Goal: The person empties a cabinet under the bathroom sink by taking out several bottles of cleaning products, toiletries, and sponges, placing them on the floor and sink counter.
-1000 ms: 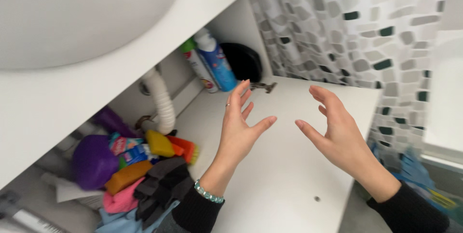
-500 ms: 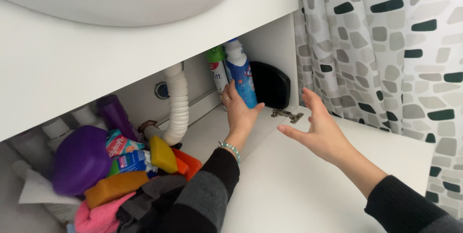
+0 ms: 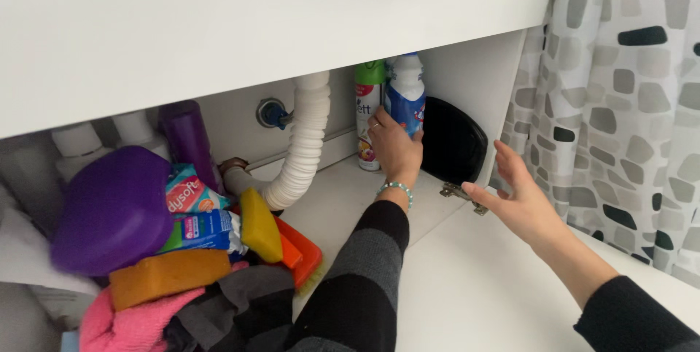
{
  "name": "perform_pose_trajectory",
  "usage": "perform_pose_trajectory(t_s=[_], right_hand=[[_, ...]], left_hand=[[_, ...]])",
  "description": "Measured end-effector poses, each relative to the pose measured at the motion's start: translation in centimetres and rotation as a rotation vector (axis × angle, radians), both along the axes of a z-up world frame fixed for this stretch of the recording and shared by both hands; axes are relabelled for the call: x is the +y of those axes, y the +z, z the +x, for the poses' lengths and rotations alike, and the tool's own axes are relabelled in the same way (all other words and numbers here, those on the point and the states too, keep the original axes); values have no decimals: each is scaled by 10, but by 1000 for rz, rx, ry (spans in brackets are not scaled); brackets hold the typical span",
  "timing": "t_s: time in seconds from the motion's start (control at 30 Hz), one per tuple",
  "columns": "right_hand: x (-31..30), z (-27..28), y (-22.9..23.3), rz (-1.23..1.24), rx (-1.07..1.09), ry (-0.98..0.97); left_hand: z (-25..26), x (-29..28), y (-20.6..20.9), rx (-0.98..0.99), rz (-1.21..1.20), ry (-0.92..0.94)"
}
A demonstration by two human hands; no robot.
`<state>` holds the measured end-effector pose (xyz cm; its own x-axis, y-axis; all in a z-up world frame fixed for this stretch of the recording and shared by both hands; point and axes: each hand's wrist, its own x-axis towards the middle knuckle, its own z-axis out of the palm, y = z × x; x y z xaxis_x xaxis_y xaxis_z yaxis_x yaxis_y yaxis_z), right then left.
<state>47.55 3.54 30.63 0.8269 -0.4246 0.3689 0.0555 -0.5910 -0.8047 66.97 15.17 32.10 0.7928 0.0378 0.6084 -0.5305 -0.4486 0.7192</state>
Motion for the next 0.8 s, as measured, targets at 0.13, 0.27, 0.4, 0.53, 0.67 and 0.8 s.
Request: perform_pose_trajectory(t_s=[0.13, 0.27, 0.4, 0.53, 0.67, 0.8], right_hand=[[10, 8, -2, -17, 13, 10], [17, 5, 8, -34, 6, 8], [26, -13, 23, -29, -40, 47], [38, -34, 42, -23, -57, 33], [44, -60, 56, -2, -42, 6], [48, -89, 73, 52, -136, 84]], left_hand=[[-8, 1, 8, 4, -11, -11], [-16, 10, 11, -32, 26, -40], [-36, 19, 11, -143, 19, -14], [-75, 33, 12, -178, 3, -56], [-134, 51, 9, -130, -35, -113], [-194, 63, 30, -13, -34, -217]])
